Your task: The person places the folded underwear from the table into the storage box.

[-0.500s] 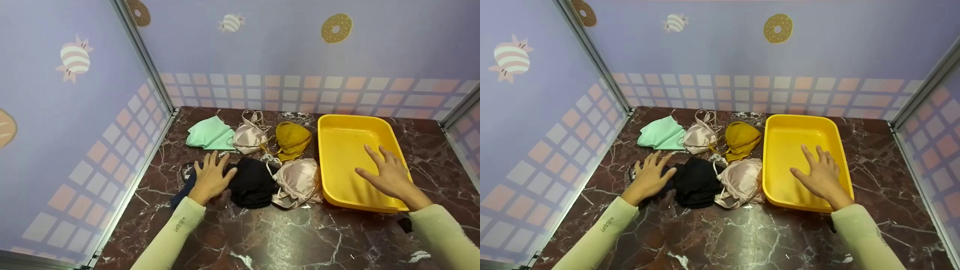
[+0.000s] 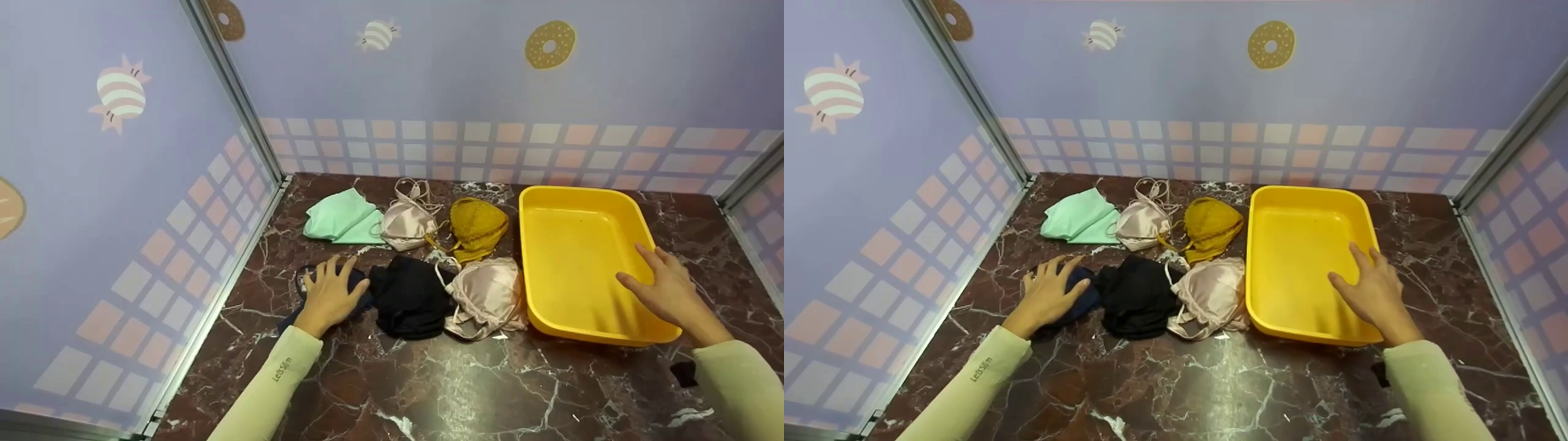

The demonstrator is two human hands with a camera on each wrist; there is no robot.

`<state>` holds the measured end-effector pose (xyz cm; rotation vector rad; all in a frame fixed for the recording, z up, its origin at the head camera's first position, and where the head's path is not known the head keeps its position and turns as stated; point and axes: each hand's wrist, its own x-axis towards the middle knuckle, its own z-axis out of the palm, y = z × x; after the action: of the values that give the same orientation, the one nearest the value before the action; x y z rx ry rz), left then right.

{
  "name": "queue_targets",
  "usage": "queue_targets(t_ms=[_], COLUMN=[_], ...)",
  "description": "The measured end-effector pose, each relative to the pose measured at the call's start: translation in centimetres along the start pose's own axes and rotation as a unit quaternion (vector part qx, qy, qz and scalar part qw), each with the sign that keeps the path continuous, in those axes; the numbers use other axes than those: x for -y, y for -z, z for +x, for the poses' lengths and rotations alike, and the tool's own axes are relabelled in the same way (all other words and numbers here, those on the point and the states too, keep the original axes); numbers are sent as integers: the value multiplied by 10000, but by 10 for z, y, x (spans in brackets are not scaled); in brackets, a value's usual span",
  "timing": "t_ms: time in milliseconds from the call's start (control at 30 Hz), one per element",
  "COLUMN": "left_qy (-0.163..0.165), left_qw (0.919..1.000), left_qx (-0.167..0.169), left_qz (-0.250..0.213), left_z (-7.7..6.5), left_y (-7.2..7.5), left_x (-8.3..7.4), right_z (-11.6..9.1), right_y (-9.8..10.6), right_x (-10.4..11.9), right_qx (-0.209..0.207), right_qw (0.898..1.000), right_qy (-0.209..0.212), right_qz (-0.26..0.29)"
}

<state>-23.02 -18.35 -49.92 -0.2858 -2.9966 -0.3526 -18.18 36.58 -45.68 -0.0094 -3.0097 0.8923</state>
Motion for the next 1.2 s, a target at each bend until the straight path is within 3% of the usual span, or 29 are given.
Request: queue_targets(t_ms=[233,500,767,1200], left_qy=[56,424,724,977], left_qw=[9993,9976,9935,9875], left_qx=[234,276,418,742], left_qz=[-269,-470,-779,-988], left_z=[-4,-7,-13,-16], left_y=[-2,-10,-18,-23], left_x=[17,37,51,56], right_z=[-2,-8,-12,-18], right_y=[3,0,-7,-16], right_x=[-20,-41,-54,-64], right_qx=[-25,67,6,-234], right_qw=[9993,9980,9988,9985], right_qy=[-370,-625,-424,-459], right_qz=[96,-10,-250,-171])
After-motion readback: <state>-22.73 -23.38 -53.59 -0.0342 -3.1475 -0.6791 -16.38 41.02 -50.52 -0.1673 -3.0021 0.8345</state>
